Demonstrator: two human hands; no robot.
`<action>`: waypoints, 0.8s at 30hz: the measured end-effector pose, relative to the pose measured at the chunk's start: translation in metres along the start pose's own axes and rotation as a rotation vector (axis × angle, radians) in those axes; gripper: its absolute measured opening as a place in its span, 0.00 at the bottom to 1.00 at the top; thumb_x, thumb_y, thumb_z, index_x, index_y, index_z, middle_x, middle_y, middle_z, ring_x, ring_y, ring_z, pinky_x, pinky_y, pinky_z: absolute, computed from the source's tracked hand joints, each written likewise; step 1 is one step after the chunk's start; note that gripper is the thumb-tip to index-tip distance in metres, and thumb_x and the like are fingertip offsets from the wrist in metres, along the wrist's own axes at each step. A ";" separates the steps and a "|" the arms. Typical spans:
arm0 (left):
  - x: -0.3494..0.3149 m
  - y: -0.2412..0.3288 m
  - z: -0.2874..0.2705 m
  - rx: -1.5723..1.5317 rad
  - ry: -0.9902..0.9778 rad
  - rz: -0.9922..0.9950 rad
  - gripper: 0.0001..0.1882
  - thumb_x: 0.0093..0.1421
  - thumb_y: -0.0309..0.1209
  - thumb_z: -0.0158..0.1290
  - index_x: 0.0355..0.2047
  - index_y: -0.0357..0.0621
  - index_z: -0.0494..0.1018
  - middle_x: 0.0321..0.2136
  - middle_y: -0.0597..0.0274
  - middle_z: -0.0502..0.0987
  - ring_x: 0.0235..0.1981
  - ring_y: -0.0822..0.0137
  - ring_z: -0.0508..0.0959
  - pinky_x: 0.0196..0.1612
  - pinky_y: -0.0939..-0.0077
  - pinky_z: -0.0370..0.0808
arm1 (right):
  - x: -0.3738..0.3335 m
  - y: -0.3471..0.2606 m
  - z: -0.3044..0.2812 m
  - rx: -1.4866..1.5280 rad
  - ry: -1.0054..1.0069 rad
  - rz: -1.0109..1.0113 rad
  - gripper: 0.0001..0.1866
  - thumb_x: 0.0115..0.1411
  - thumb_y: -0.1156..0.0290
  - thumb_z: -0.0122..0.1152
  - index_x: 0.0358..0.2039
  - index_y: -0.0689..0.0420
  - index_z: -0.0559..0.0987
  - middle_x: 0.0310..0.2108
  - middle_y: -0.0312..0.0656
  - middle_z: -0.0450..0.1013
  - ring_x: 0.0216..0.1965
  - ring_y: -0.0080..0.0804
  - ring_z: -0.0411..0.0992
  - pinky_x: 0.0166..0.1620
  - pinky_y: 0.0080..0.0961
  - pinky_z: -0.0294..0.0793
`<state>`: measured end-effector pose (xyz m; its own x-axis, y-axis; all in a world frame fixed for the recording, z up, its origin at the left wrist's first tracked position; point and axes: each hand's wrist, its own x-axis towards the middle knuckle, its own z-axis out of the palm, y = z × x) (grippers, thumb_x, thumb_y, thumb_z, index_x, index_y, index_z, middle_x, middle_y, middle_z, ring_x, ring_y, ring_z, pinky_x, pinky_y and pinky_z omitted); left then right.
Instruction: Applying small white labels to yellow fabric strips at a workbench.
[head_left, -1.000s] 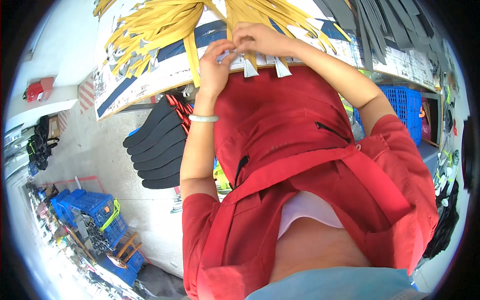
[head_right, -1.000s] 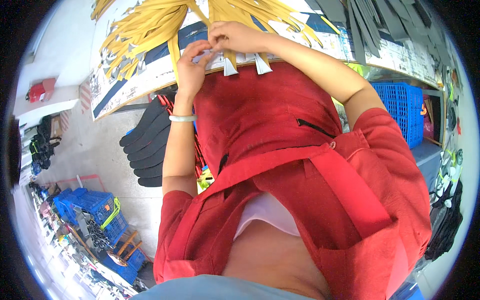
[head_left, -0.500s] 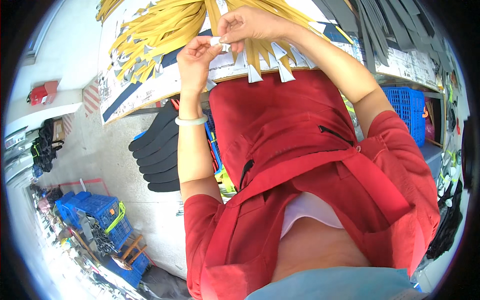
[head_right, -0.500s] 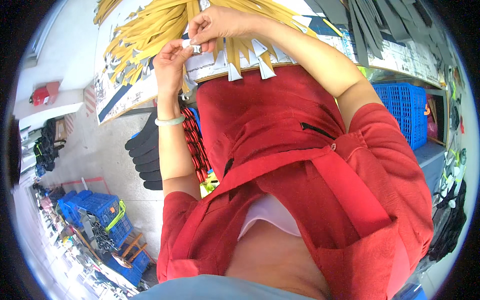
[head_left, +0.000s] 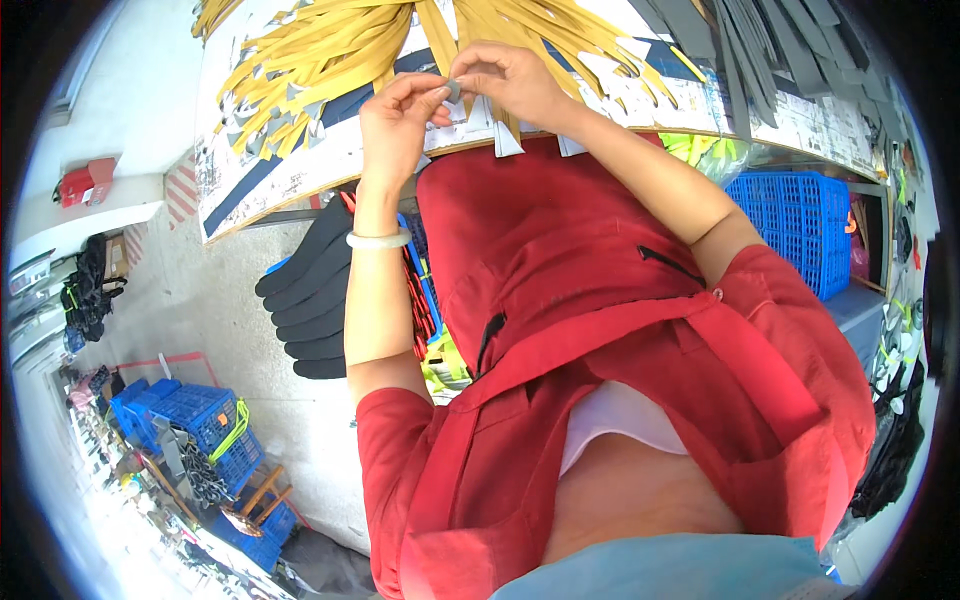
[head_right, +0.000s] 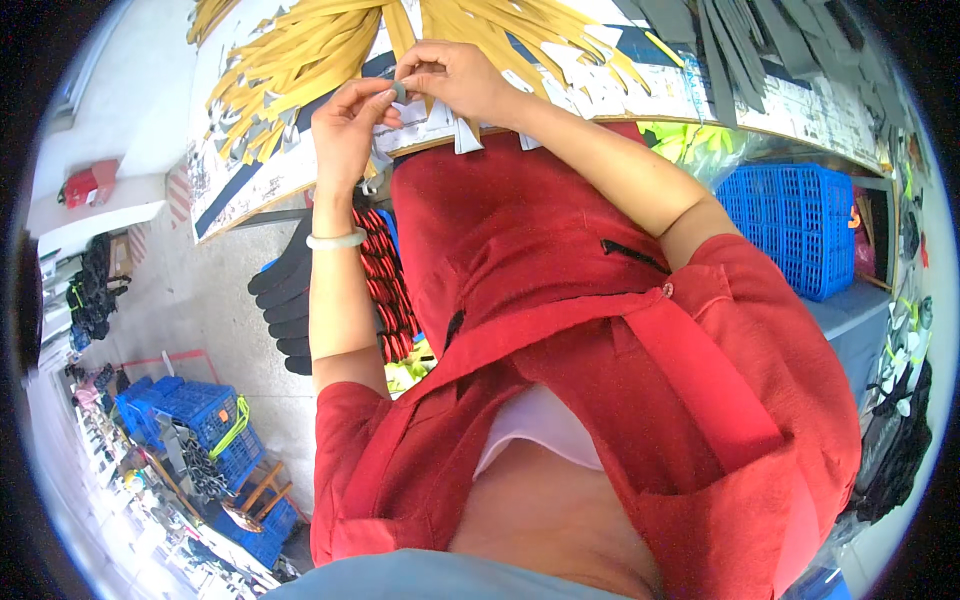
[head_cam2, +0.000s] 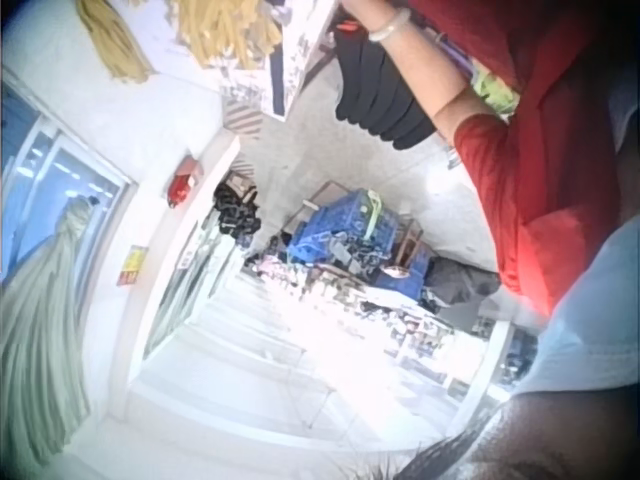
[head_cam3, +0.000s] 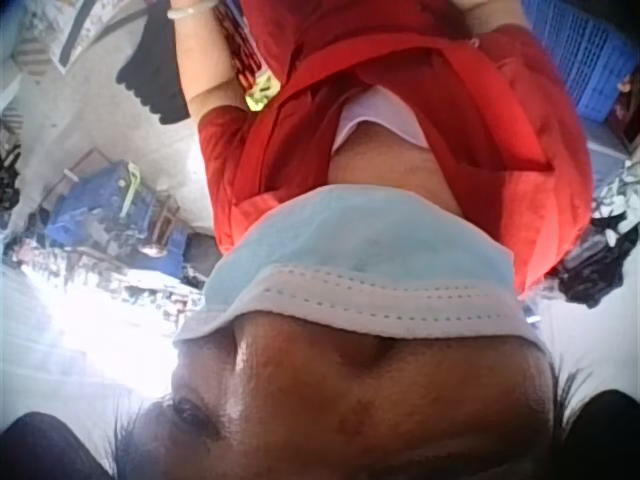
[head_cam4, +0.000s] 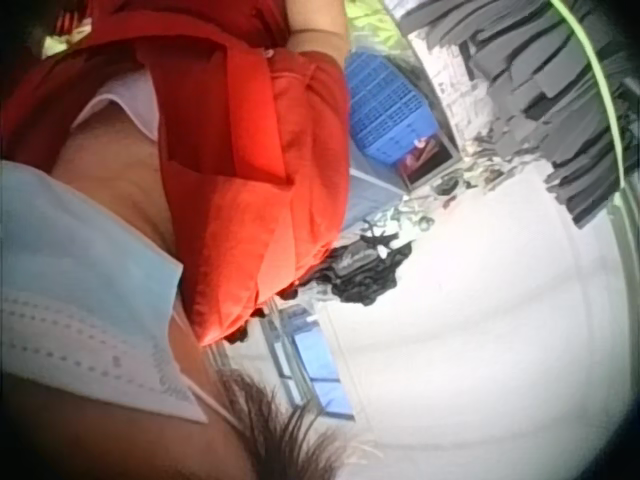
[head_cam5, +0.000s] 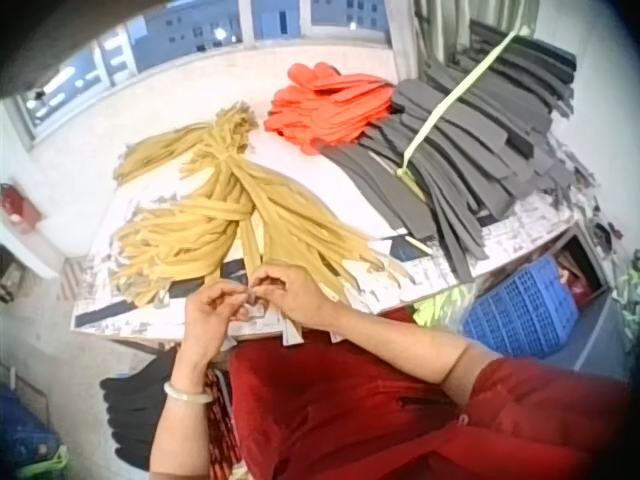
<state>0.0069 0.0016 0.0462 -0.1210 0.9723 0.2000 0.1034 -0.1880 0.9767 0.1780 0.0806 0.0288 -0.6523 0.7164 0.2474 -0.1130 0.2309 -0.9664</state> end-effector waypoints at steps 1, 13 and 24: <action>0.000 0.000 0.001 -0.008 -0.015 -0.101 0.10 0.56 0.18 0.55 0.39 0.33 0.76 0.36 0.59 0.76 0.28 0.72 0.79 0.31 0.82 0.77 | 0.000 0.000 0.000 0.134 0.000 0.006 0.06 0.62 0.75 0.55 0.38 0.63 0.75 0.31 0.37 0.73 0.33 0.21 0.73 0.40 0.18 0.74; -0.022 0.000 0.011 0.149 0.143 -0.012 0.01 0.55 0.17 0.56 0.27 0.33 0.75 0.22 0.64 0.73 0.22 0.77 0.75 0.27 0.84 0.72 | -0.017 -0.009 0.006 0.163 0.023 0.172 0.09 0.61 0.66 0.60 0.30 0.58 0.77 0.25 0.32 0.72 0.28 0.17 0.70 0.35 0.16 0.71; -0.049 -0.014 -0.029 0.575 0.368 -0.001 0.09 0.59 0.26 0.55 0.40 0.39 0.75 0.32 0.56 0.79 0.37 0.65 0.78 0.41 0.72 0.73 | -0.033 0.020 -0.016 -0.462 -0.052 0.053 0.07 0.61 0.70 0.56 0.40 0.56 0.77 0.32 0.35 0.73 0.34 0.26 0.73 0.38 0.23 0.71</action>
<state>-0.0178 -0.0470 0.0248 -0.4386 0.8429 0.3116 0.5987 0.0155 0.8008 0.2092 0.0720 0.0020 -0.6864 0.7038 0.1831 0.2598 0.4725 -0.8422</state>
